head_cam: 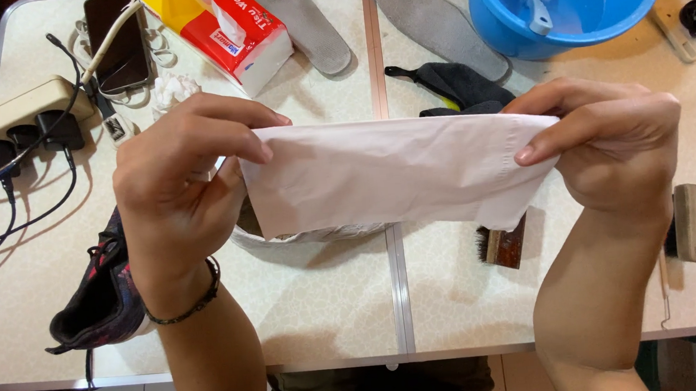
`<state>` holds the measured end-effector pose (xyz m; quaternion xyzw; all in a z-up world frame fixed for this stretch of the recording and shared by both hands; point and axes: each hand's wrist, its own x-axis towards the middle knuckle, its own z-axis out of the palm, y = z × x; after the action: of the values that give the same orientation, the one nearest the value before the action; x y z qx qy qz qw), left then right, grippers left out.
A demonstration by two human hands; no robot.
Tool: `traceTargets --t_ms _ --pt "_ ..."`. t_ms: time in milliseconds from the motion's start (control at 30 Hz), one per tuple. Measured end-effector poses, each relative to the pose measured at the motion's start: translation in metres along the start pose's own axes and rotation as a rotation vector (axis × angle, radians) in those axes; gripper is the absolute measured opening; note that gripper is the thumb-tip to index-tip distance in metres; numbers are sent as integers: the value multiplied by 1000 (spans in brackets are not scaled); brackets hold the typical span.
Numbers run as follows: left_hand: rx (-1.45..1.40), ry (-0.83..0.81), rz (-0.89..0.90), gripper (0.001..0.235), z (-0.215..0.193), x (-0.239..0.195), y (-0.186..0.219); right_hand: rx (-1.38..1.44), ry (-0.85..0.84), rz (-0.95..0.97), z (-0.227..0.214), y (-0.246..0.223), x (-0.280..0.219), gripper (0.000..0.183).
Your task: The person places a white sock inside a white slip-on shoe to maintain its shape. They then use a wooden-handled brush to repeatedly brush the exterior of the shoe, focusing on the toe and side areas.
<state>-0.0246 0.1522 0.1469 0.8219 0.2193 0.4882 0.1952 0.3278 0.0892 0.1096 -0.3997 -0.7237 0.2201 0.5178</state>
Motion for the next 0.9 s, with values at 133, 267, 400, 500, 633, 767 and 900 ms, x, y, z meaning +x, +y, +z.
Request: traceTargets --t_ms 133,267,400,500,633,767,900 --pt "6 -32 19 28 -5 3 3 -24 -44 7 -6 0 -1 35" --pt "-28 -38 18 28 -5 5 5 -68 -36 2 -10 2 -3 22" --pt "56 -49 39 27 -5 4 3 -126 -38 8 -10 -2 -2 28" --pt "52 -63 19 28 -5 4 5 -149 -58 21 -12 -3 -2 22" --pt "29 -108 -48 30 -7 5 10 -146 -36 8 -8 -8 0 22" --pt "26 -145 -64 28 -7 5 10 -209 -29 48 -6 -16 2 25" --pt "48 -134 -41 32 -7 4 8 -237 -30 52 -4 -22 4 29"
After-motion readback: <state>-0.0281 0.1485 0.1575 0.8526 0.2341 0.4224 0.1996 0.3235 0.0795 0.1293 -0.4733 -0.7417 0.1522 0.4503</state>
